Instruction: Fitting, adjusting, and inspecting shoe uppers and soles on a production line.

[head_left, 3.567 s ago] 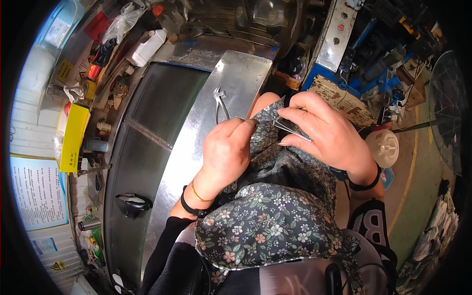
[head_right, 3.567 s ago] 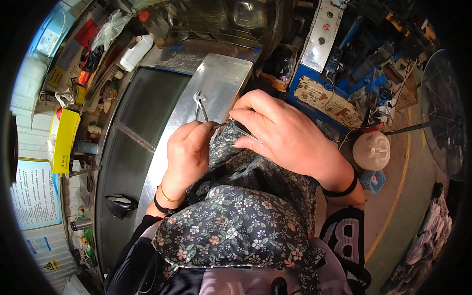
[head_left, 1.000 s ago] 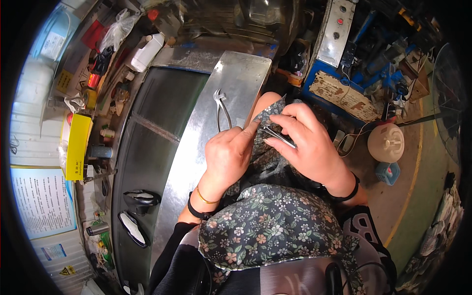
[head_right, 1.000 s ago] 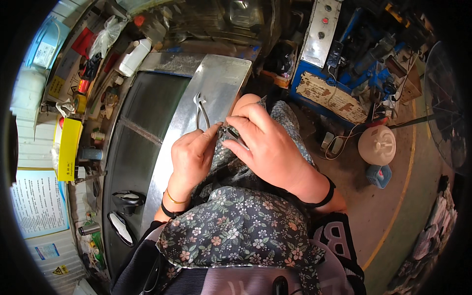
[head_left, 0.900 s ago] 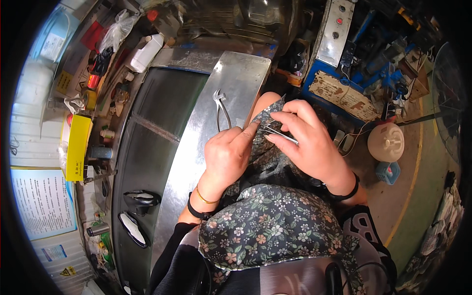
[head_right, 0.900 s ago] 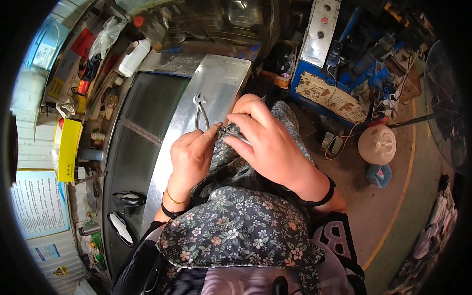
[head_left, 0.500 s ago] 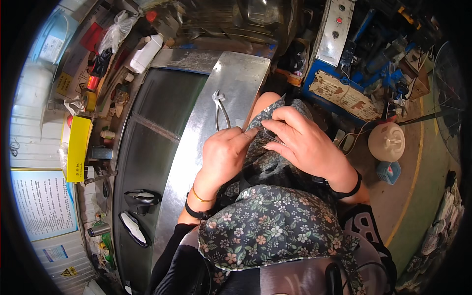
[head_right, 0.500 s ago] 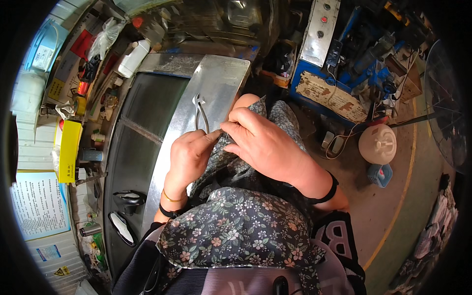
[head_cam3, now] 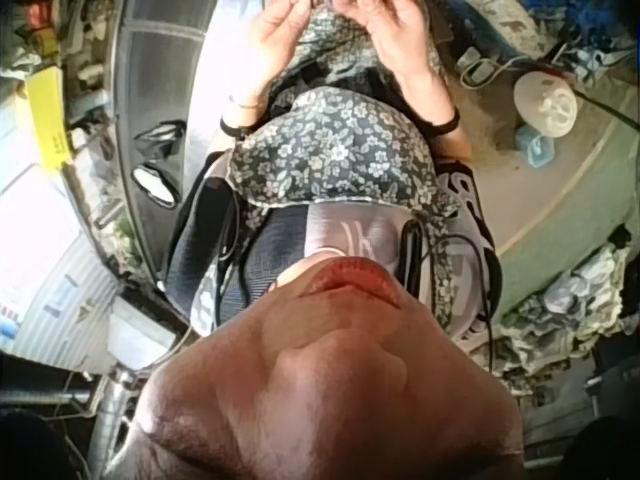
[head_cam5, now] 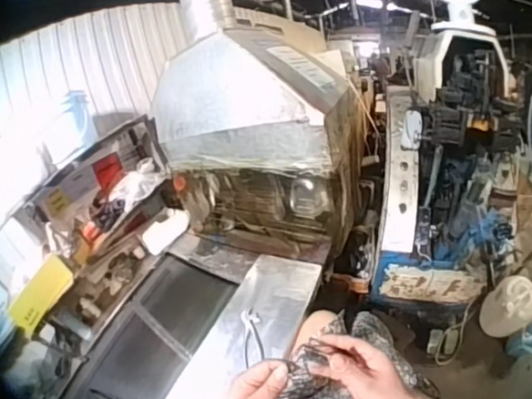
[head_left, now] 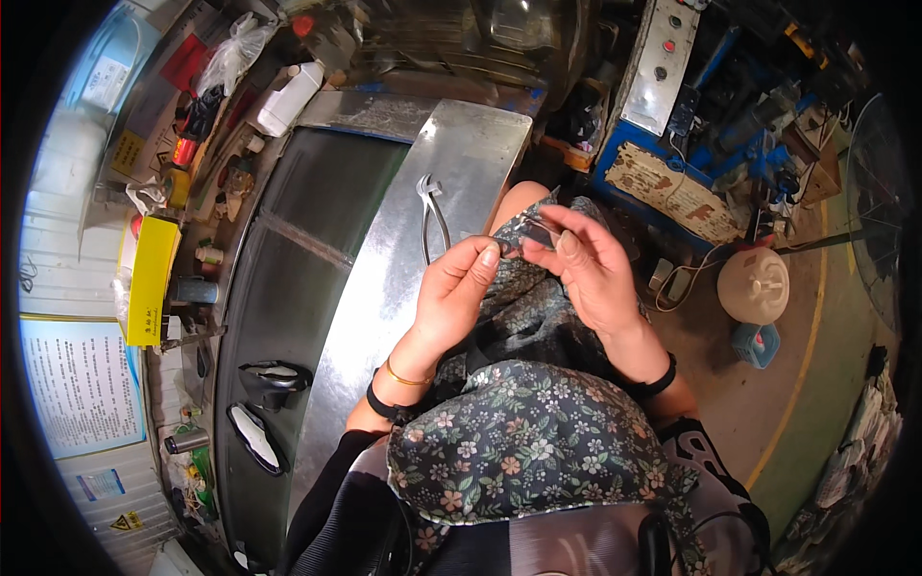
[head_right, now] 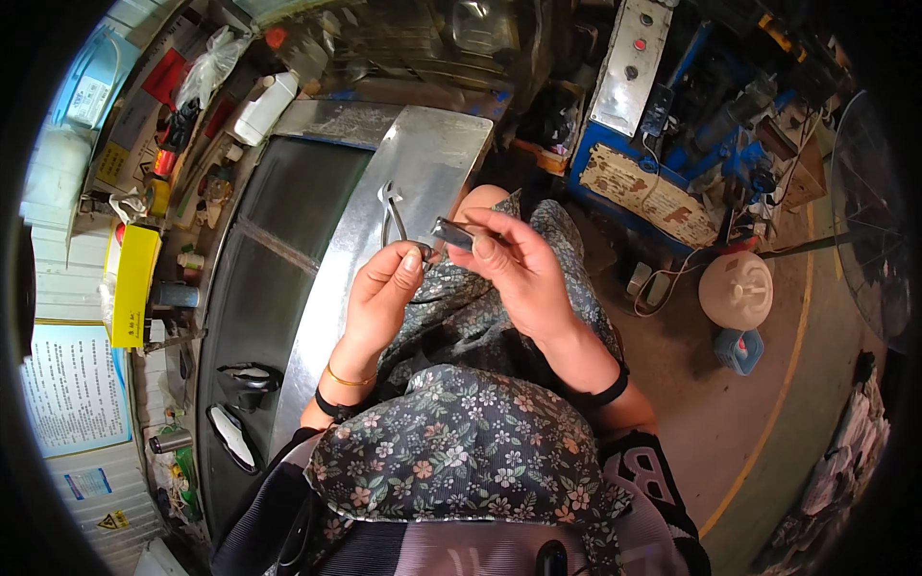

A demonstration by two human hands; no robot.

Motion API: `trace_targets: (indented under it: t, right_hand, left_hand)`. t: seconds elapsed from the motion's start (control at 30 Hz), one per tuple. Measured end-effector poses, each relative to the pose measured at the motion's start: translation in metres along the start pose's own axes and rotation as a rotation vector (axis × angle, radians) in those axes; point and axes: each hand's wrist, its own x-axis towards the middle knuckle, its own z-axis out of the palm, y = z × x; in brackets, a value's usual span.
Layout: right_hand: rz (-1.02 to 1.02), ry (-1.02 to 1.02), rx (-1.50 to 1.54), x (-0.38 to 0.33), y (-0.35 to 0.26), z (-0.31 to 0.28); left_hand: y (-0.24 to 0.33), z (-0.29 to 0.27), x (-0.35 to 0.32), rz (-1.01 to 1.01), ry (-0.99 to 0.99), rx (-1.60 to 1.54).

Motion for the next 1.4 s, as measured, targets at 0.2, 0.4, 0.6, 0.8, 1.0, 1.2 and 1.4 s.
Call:
trace_targets:
  t: [0.2, 0.4, 0.6, 0.8, 1.0, 1.2, 1.4]
  right_hand:
    - [0.114, -0.013, 0.071, -0.002, 0.005, 0.007]
    - [0.089, 0.001, 0.19, -0.004, 0.018, 0.007]
    - [0.113, -0.052, 0.237, -0.004, 0.021, 0.008]
    - [0.104, -0.091, 0.181, -0.005, 0.022, 0.009]
    - [-0.053, -0.079, -0.111, -0.005, 0.019, 0.015]
    - [-0.445, -0.136, -0.665, 0.0, 0.01, 0.007]
    - [-0.387, -0.145, -0.582, -0.004, 0.006, 0.011]
  left_hand:
    - [0.01, 0.01, -0.002, 0.247, 0.211, 0.379]
    - [0.012, 0.013, -0.001, 0.345, 0.293, 0.459]
    - [0.015, 0.013, -0.001, 0.439, 0.335, 0.529]
    - [0.015, 0.01, -0.003, 0.428, 0.321, 0.561]
    - [0.015, 0.009, -0.002, 0.495, 0.325, 0.602]
    - [0.017, -0.004, 0.0, 0.466, 0.201, 0.521]
    - [0.018, -0.009, -0.002, 0.478, 0.149, 0.534]
